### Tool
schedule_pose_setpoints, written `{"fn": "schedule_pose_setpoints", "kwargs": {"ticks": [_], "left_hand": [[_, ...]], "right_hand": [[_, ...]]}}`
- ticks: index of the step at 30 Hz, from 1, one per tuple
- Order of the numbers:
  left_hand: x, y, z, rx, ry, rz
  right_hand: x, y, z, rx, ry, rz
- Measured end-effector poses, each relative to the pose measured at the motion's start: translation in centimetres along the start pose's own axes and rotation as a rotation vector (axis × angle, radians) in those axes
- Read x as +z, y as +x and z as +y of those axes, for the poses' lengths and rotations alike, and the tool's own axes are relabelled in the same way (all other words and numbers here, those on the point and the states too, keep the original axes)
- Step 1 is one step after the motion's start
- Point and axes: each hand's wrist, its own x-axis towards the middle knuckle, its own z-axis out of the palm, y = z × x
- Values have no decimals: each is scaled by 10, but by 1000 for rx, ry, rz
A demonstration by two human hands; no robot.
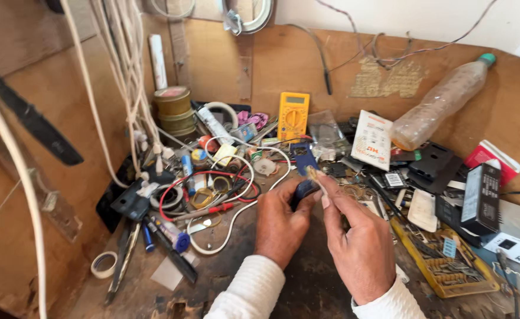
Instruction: The person opens the back cover of a blue handheld multimeter, removes the battery and internal components, and uses a screwdriver to unscrew and adjust parts inside the casing. They handle small screws and components on a cluttered workbench and set the device down at the end.
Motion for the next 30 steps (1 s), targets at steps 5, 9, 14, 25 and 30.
{"fn": "schedule_pose_setpoints", "kwargs": {"ticks": [5, 9, 14, 25, 30], "left_hand": [[1, -1, 6, -5, 102, -17], [0, -5, 12, -31, 123, -68], [-3, -3, 6, 58, 73, -85], [-30, -2, -10, -182, -467, -172], [-24, -2, -10, -202, -457, -188]], "right_hand": [[1, 2, 19, -193, 156, 67], [1, 15, 42, 304, 360, 103], [1, 33, 61, 77, 405, -112], [10, 31, 79, 136, 571, -217], [4, 27, 77, 141, 563, -229]]}}
